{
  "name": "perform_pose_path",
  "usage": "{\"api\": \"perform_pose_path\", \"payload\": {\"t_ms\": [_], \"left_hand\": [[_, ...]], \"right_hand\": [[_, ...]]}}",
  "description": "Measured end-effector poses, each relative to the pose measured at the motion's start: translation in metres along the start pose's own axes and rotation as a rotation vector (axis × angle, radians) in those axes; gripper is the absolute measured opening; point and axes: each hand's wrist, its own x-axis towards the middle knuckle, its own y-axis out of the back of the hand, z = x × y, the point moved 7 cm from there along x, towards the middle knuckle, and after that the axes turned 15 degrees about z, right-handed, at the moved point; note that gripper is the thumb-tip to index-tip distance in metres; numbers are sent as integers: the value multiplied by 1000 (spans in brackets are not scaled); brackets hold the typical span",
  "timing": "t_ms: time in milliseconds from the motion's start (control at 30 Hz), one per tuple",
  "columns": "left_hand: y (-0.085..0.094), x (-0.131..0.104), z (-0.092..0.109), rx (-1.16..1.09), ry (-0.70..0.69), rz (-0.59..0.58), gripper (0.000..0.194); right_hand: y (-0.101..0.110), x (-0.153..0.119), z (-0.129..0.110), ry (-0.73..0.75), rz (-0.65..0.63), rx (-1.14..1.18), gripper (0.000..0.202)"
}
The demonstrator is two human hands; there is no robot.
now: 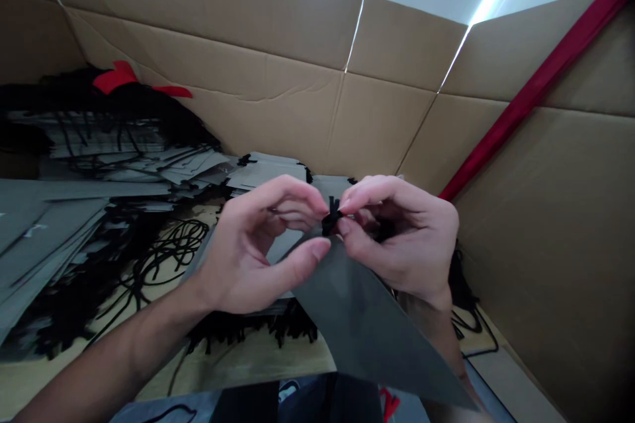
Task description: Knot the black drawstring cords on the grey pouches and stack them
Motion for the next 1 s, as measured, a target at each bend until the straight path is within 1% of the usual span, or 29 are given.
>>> {"api": "perform_pose_path", "payload": {"t_ms": [67,100,167,233,333,400,533,633,867,1000], "left_hand": [[-6,-1,-9,-62,199,-25,19],[-7,-2,-11,-76,250,-22,16],[-5,-2,-10,-65,286,2,15],[-2,-2,-8,-34,272,18,17],[-1,-2,-2,14,208,16,24],[-1,-3,1,47,173,14,26],[-1,-3,4,99,111,34,25],[0,-2,5,132,89,39,23],[0,-3,1,154,118,10,19],[1,-6,-2,143,123,-7,23]], "right_hand": [[2,0,-3,86,-2,-28,24],[3,0,-4,118,-18,-33,26],[3,0,-5,121,-60,-27,26],[4,3,-2,32,-73,-12,20],[4,6,4,-137,-92,12,12],[2,6,5,-182,-129,16,12],[1,5,6,-208,-151,-28,13],[2,4,6,-237,-154,-20,15],[1,3,7,-282,-185,18,20],[3,4,7,-282,-169,-3,22]]}}
